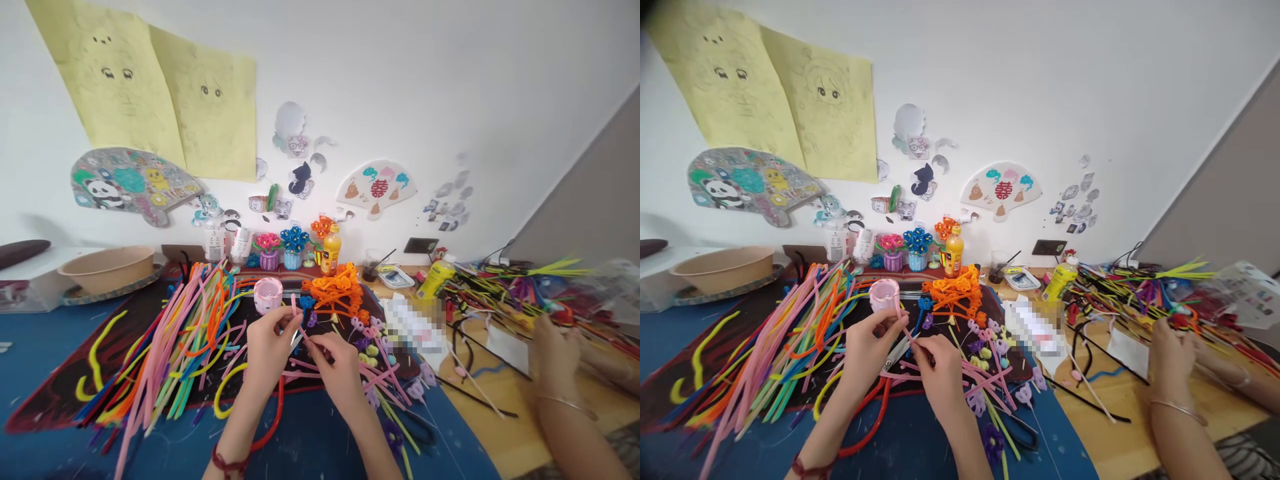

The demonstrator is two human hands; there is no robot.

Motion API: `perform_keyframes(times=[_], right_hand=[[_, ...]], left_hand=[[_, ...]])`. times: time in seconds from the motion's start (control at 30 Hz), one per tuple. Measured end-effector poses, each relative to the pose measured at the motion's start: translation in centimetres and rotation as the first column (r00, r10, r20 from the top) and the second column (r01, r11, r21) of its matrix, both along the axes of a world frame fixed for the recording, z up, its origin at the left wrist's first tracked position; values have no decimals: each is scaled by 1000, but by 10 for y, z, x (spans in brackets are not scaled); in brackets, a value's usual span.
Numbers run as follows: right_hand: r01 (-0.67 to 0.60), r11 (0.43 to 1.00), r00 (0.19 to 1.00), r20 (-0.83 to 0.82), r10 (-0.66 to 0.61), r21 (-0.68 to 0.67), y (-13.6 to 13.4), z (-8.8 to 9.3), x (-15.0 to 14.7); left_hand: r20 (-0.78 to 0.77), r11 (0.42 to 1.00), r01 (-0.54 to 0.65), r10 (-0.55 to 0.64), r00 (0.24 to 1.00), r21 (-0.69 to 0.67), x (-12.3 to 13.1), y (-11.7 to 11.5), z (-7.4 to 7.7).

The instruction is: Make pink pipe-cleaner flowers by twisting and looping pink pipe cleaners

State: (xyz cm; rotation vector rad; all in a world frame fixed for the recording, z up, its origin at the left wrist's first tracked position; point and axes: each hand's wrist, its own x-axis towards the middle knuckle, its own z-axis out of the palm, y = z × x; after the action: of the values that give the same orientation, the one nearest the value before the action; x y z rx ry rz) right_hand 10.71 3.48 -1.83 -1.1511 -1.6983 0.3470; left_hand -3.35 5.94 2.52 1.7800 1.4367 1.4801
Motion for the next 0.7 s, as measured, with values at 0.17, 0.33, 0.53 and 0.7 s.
perform_keyframes(times=[0.17, 0.33, 0.53, 0.7], right_hand=[[35, 995, 999, 18, -36, 92, -1, 0, -2], [31, 991, 999, 23, -34, 130, -3, 1, -4], [27, 996, 998, 61, -33, 88, -6, 2, -3], [41, 999, 999, 7, -41, -14, -8, 2, 0]], left_hand=[[48, 999, -22, 24, 999, -27, -5, 4, 0], [62, 998, -63, 64, 996, -20, -6, 4, 0], [140, 990, -137, 139, 980, -28, -11, 2, 5], [230, 976, -213, 216, 949, -37, -13, 2, 6]])
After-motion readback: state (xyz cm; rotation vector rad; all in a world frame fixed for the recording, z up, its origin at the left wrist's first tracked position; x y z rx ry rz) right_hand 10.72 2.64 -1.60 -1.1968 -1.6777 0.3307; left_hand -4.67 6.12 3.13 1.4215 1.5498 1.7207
